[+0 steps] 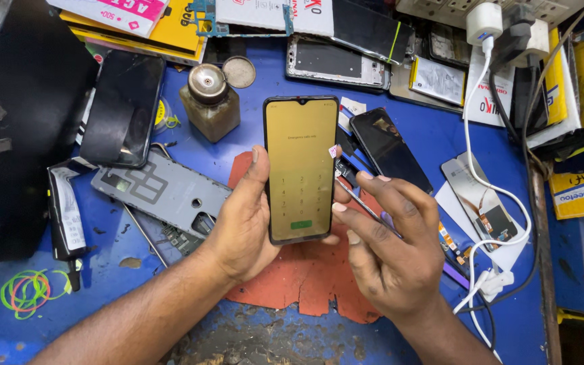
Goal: The person uses a screwdriver to adjust a smartphone, then powers it on and attempts to unlock it by entering a passcode. The person connects a charging cable, continues to interact with the lock screen, and later handles a second disassembled smartphone, inspecting its internal components.
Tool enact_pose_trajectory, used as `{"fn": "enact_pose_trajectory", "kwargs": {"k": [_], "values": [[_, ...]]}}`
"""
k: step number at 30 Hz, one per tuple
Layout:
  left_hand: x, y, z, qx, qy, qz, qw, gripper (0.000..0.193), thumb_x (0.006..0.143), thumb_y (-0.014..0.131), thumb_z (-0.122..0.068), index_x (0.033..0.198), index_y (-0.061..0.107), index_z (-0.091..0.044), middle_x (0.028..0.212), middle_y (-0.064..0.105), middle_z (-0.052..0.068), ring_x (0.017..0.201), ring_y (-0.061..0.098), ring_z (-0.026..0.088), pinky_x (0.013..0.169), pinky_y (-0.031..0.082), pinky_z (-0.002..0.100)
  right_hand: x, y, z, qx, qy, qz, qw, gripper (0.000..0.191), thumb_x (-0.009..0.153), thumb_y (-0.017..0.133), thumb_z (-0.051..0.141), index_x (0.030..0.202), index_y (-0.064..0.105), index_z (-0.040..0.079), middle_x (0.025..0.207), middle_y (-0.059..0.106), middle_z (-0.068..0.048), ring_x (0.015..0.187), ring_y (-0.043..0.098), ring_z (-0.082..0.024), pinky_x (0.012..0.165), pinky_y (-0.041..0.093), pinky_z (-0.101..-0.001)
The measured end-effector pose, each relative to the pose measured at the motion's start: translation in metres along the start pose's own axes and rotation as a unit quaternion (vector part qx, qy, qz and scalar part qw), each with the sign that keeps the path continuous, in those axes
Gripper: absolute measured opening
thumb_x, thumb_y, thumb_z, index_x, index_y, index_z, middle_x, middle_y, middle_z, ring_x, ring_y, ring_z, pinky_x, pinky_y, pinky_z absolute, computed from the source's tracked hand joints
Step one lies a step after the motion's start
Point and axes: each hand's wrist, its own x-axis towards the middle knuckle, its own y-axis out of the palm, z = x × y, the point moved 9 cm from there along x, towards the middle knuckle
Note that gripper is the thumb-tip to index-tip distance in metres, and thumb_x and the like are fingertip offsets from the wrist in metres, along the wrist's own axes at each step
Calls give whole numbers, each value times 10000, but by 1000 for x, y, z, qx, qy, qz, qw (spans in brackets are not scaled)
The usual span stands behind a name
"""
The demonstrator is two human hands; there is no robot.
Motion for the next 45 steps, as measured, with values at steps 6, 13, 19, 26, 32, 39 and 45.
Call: {"fn": "enact_pose_trajectory", "kwargs": {"k": [6,13,19,26,32,39,45], "values": [[0,0,2,21,-4,-2,1000,832,1039,161,-641,1569,416,-53,1255,662,156,1145,673,273,910,602,444,2,-1,0,7,-4,0,1000,312,812,745,-19,1095,771,111,1324,648,-114,1205,588,-314,1024,525,-390],[-1,0,4,26,-10,2,1000,838,1041,157,-638,1570,418,-43,1262,662,164,1152,669,280,926,596,447,2,-2,1,11,-6,-5,1000,328,793,758,-21,1094,765,108,1308,648,-117,1175,603,-305,983,539,-379],[0,-1,1,11,2,2,1000,824,1055,151,-624,1558,424,-32,1251,662,167,1158,666,283,919,593,455,1,-1,0,18,-1,-5,1000,327,800,749,-51,1080,772,115,1305,662,-95,1152,620,-282,968,545,-363],[0,-8,-4,-12,25,-41,999,805,1054,163,-620,1522,440,-27,1228,672,194,1159,672,307,994,569,461,-1,4,11,42,-72,47,995,467,606,721,-26,1030,794,155,1149,677,-42,957,576,-242,869,492,-376],[1,-7,-4,-32,33,-25,999,792,1055,176,-629,1523,440,-47,1213,677,214,1069,694,337,959,575,471,-2,9,13,52,-80,64,993,426,628,748,1,1029,796,137,988,632,-33,872,556,-231,795,474,-371],[3,-10,-3,-18,28,-28,999,788,1052,189,-630,1462,479,-23,1197,686,220,1065,701,349,921,588,514,-2,-3,4,44,-36,7,998,402,625,668,-76,961,786,110,848,583,-35,770,523,-211,666,443,-327],[2,-8,-1,-9,33,-19,999,761,1073,194,-605,1438,487,-5,1211,680,214,1111,696,337,1011,576,501,-11,0,-24,121,85,-12,989,241,841,655,-108,1005,750,41,915,640,-58,766,628,-118,637,497,-254]]}}
